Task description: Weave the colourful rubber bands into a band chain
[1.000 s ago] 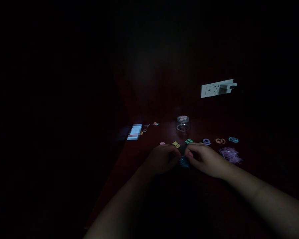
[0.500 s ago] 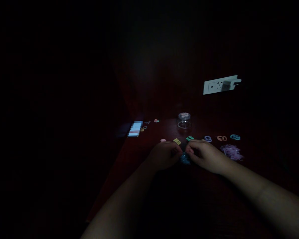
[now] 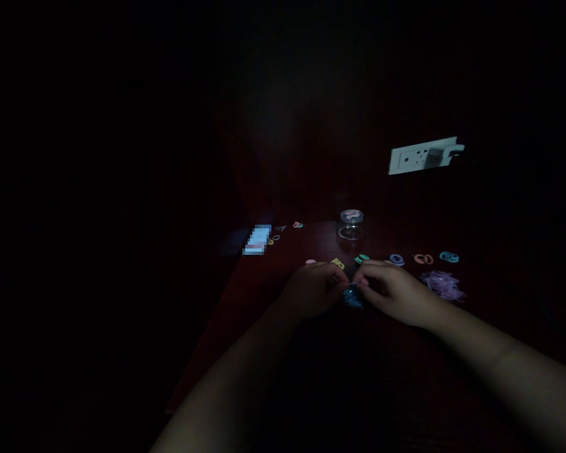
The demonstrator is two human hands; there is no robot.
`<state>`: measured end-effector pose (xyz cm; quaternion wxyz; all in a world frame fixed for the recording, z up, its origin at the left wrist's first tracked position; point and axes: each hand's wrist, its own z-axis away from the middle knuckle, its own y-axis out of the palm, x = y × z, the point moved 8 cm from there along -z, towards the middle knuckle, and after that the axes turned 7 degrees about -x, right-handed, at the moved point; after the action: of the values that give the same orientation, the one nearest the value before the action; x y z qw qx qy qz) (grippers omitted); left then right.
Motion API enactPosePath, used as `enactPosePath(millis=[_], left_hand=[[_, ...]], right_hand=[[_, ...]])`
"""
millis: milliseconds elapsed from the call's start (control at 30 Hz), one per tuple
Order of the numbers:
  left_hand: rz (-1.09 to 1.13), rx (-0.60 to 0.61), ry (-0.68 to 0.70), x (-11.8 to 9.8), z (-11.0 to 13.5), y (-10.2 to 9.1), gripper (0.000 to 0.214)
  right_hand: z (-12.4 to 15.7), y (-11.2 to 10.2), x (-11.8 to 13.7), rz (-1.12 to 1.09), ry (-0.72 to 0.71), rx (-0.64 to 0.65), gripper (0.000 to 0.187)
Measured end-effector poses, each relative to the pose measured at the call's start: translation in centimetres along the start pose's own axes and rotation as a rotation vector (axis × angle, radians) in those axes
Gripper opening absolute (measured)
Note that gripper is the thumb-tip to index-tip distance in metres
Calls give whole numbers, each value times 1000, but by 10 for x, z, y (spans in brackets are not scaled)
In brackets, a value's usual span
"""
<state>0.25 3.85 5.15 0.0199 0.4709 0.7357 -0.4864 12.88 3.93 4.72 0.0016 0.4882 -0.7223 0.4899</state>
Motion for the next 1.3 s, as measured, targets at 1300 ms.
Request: enactPosePath(millis=[1300], left_hand=[[82,-44,32,2,0,-6,9]], right_hand=[[0,1,-5,63,17,33,10]])
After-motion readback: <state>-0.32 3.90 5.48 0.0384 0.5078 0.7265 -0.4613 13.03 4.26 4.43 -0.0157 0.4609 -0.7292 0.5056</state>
